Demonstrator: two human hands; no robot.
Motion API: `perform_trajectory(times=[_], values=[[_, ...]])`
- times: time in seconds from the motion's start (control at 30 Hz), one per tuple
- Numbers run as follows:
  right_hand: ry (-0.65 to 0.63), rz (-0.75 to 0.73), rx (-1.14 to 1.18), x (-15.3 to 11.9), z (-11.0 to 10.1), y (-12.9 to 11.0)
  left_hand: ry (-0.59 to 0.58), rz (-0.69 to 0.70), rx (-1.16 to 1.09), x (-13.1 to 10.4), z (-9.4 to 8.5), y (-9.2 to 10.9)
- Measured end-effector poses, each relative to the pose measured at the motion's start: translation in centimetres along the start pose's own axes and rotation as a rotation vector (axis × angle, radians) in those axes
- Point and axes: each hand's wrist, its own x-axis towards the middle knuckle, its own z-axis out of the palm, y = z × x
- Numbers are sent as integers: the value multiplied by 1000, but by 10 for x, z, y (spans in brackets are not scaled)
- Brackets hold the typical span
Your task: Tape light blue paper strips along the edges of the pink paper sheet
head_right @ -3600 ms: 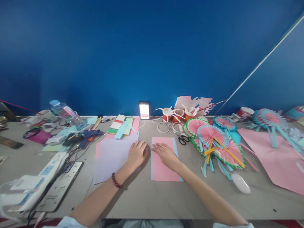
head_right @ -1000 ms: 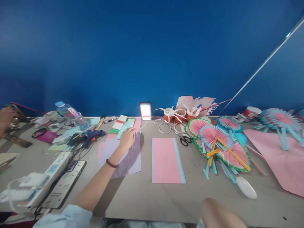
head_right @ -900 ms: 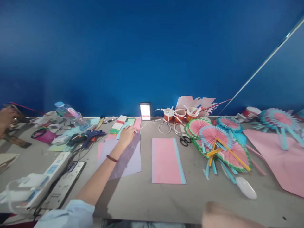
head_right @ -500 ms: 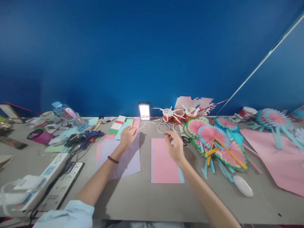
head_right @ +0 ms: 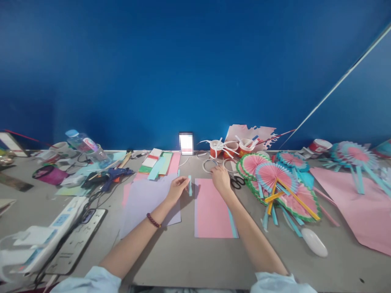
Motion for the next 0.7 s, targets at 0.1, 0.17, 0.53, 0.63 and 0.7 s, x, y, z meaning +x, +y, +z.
perform_trajectory(times=[0.1,0.17,0.53,0.63,0.7], values=[[34,-25,79,0,0,-5,39,86,20,-1,1,0],[59,-44,222,0,-1,-10,56,214,98,-1,0,2],[-84,-38,858,-14,-9,-50,173,588,553,-8,-3,4],[-89,-17,870,-15,-10,-53,167,645,630,-8,-4,2],[-91,-12,875,-16,-12,-53,157,690,629,-9,-3,1]])
